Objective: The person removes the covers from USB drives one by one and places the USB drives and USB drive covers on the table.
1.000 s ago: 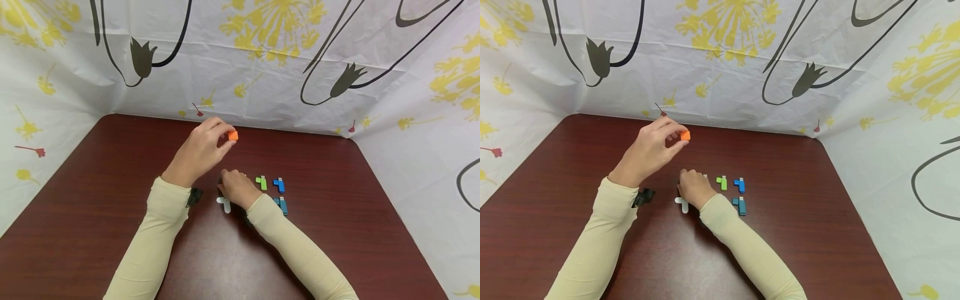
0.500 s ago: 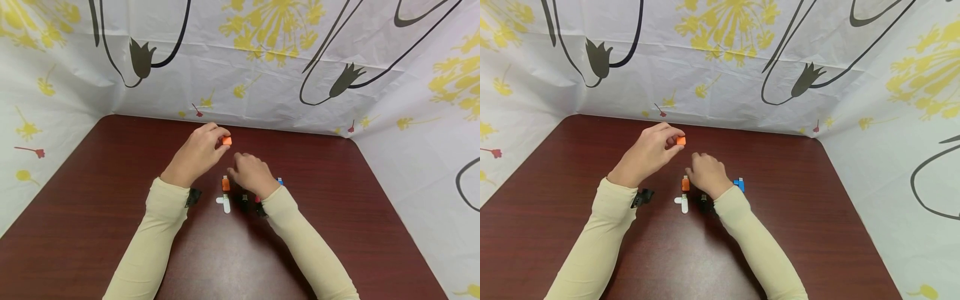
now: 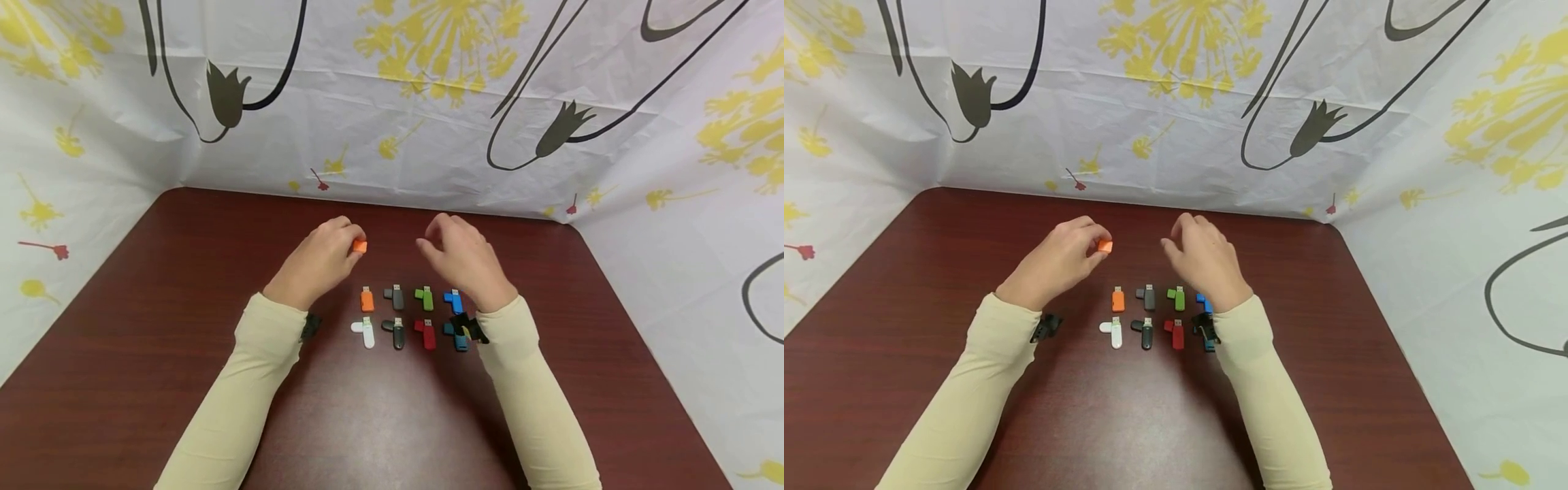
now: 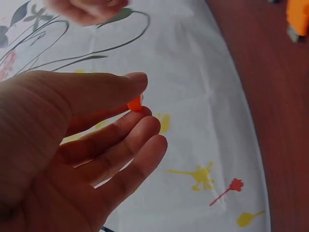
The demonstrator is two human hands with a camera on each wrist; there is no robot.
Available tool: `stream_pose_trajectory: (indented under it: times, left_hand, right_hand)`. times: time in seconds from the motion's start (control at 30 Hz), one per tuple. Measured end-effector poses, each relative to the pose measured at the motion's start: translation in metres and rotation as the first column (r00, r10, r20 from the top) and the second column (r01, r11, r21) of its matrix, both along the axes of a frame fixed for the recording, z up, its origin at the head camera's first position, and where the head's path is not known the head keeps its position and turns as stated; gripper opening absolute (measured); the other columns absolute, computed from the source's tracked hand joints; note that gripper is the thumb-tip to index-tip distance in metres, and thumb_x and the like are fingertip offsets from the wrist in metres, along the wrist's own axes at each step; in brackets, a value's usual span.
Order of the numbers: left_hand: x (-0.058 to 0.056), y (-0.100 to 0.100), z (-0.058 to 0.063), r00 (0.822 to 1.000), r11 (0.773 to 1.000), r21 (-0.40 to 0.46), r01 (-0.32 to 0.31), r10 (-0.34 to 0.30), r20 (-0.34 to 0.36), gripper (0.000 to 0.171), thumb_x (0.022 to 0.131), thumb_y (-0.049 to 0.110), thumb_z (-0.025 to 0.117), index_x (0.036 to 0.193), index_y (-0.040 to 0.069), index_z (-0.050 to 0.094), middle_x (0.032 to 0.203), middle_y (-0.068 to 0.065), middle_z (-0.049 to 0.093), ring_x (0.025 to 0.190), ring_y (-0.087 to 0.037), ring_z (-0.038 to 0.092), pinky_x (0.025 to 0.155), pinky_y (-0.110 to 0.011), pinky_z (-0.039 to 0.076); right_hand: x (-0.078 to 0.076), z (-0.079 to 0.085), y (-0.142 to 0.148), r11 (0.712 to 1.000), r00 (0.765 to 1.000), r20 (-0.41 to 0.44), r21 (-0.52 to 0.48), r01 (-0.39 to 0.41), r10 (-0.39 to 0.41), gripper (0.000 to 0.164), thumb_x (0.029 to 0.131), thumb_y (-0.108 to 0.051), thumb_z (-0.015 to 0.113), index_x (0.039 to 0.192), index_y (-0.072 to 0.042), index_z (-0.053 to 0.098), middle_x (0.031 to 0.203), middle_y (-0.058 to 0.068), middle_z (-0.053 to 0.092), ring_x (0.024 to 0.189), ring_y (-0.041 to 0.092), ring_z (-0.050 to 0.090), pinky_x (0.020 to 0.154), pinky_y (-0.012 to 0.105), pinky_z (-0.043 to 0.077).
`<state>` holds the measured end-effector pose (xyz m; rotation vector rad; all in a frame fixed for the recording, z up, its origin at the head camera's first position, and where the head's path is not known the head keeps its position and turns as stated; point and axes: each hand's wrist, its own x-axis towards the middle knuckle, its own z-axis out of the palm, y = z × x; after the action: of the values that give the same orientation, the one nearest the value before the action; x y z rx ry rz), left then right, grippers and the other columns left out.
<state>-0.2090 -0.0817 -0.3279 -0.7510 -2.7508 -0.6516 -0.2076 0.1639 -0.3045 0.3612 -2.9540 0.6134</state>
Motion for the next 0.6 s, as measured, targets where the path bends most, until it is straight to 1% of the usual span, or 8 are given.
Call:
stream_pose_trajectory:
  times: [0.1,0.2,0.3,0.37,0.43,0.5,0.6]
  left_hand:
    - [-0.002,0.001,-0.009,0.999,0.999,-0.048,0.012,-0.01,0.039,0.018,0.1,0.002,0.075,0.117,-0.004,0.075,0.108,-0.016,0.069,0.098,-0.029,0.068,0.088,-0.037,0.063]
    - [-0.005,0.004,-0.018,0.993,0.996,-0.086,0.016,-0.006,0.116,0.014,0.1,0.002,0.075,0.113,-0.004,0.075,0.103,-0.015,0.069,0.094,-0.026,0.068,0.083,-0.035,0.063]
    - [-0.009,0.007,-0.025,0.978,0.994,-0.109,0.012,0.011,0.207,0.008,0.101,0.001,0.074,0.107,-0.002,0.074,0.097,-0.013,0.07,0.087,-0.023,0.067,0.078,-0.033,0.061]
    - [-0.012,0.008,-0.031,0.963,0.993,-0.118,0.009,0.023,0.267,0.004,0.101,0.0,0.072,0.104,-0.001,0.074,0.094,-0.012,0.07,0.084,-0.021,0.066,0.077,-0.032,0.059]
    - [-0.013,0.01,-0.037,0.948,0.991,-0.133,0.007,0.036,0.315,0.003,0.101,-0.001,0.071,0.101,0.0,0.074,0.093,-0.011,0.071,0.082,-0.021,0.065,0.076,-0.032,0.058]
    - [-0.014,0.011,-0.042,0.937,0.988,-0.152,0.009,0.045,0.348,0.004,0.1,-0.001,0.071,0.099,0.001,0.074,0.092,-0.011,0.071,0.08,-0.02,0.064,0.076,-0.032,0.057]
    - [-0.015,0.013,-0.049,0.93,0.981,-0.193,0.019,0.053,0.363,0.002,0.099,0.001,0.074,0.098,0.003,0.075,0.09,-0.01,0.071,0.078,-0.021,0.063,0.075,-0.032,0.056]
  right_hand:
    - [0.0,0.006,0.01,0.999,1.0,-0.008,-0.03,0.012,-0.013,0.028,0.107,-0.031,0.068,0.121,-0.006,0.067,0.114,0.013,0.068,0.101,0.031,0.065,0.083,0.051,0.057]
    - [0.001,0.012,0.017,0.998,1.0,-0.017,-0.049,0.026,-0.026,0.028,0.108,-0.03,0.067,0.121,-0.005,0.067,0.115,0.015,0.068,0.104,0.032,0.065,0.086,0.052,0.056]
    - [0.003,0.017,0.024,0.997,0.999,-0.023,-0.069,0.035,-0.037,0.027,0.108,-0.029,0.066,0.121,-0.005,0.067,0.115,0.014,0.068,0.106,0.032,0.066,0.089,0.053,0.056]
    - [0.004,0.019,0.027,0.996,0.999,-0.027,-0.079,0.04,-0.042,0.026,0.108,-0.029,0.065,0.12,-0.006,0.067,0.113,0.014,0.068,0.106,0.031,0.065,0.09,0.052,0.055]
    - [0.004,0.021,0.029,0.995,0.999,-0.028,-0.09,0.042,-0.045,0.026,0.108,-0.029,0.065,0.12,-0.006,0.067,0.113,0.013,0.068,0.106,0.031,0.065,0.09,0.052,0.055]
    - [0.004,0.023,0.032,0.994,0.999,-0.029,-0.097,0.043,-0.046,0.026,0.109,-0.029,0.064,0.12,-0.006,0.068,0.114,0.013,0.069,0.107,0.031,0.065,0.091,0.052,0.054]
    - [0.005,0.024,0.034,0.994,0.999,-0.028,-0.103,0.043,-0.046,0.028,0.109,-0.03,0.064,0.121,-0.006,0.067,0.116,0.013,0.068,0.108,0.031,0.064,0.091,0.052,0.054]
